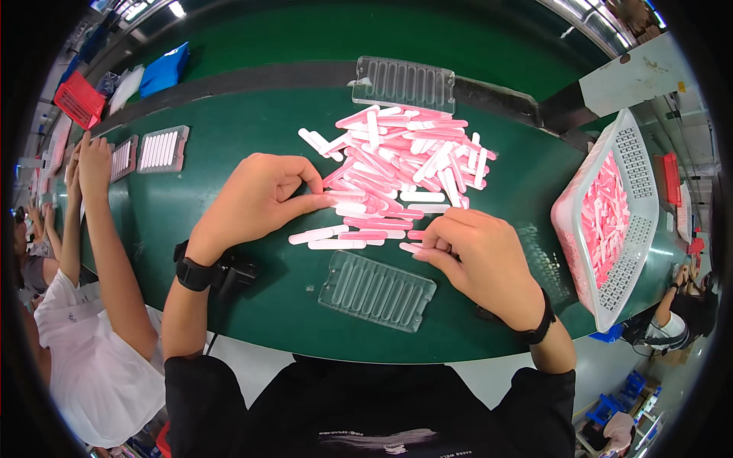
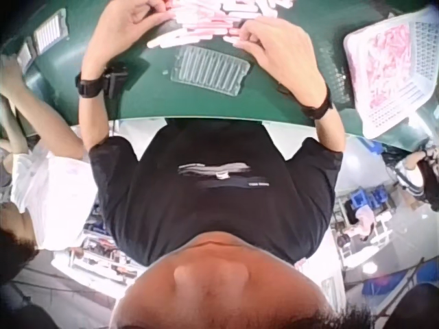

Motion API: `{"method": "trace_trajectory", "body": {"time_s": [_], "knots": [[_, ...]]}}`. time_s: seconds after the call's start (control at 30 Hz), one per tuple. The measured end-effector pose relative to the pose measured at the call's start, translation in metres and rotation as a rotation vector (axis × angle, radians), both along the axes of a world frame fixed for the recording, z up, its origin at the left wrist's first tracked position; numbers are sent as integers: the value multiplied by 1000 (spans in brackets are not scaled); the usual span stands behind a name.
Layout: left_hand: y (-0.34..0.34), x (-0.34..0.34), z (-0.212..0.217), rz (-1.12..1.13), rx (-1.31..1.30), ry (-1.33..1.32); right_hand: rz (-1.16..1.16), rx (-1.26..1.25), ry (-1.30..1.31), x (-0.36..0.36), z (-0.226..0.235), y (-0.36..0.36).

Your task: Placing white plastic strips into a transparent assembly tray.

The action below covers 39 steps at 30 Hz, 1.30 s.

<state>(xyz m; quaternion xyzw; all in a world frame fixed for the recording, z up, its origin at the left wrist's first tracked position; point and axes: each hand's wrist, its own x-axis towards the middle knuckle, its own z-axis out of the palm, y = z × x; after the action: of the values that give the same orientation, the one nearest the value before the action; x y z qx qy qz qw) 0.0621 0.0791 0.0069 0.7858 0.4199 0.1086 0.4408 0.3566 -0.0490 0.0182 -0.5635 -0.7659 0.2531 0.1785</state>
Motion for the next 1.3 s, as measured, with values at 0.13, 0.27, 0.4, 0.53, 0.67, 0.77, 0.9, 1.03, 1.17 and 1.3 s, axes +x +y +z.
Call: {"method": "trace_trajectory", "body": {"time_s": [0.13, 0.27, 0.4, 0.53, 0.67, 0.77, 0.9, 1.03, 1.17, 1.3], "knots": [[-3, -1, 0, 128, -122, -70, -42, 44, 74, -1, 3, 5], [-7, -4, -15, 219, -188, -319, -250, -105, 505, -2, -1, 9], [-6, -2, -22, 212, -184, -387, -371, -153, 798, -1, -8, 11], [-6, 1, -17, 232, -198, -348, -441, -174, 848, 6, -10, 11], [-8, -2, -8, 244, -203, -260, -443, -136, 895, 3, -10, 13], [-7, -6, -14, 242, -180, -285, -432, -137, 880, 4, -11, 13], [-7, -3, -18, 265, -142, -336, -437, -84, 818, 3, -12, 12], [-13, 0, -5, 94, -89, -180, -304, -17, 665, 8, -17, 12], [-38, 13, 12, -152, 58, -116, -166, -150, 555, 1, -5, 0], [-57, 22, 6, -235, 290, -142, -152, 14, 280, -1, 1, 1]]}}
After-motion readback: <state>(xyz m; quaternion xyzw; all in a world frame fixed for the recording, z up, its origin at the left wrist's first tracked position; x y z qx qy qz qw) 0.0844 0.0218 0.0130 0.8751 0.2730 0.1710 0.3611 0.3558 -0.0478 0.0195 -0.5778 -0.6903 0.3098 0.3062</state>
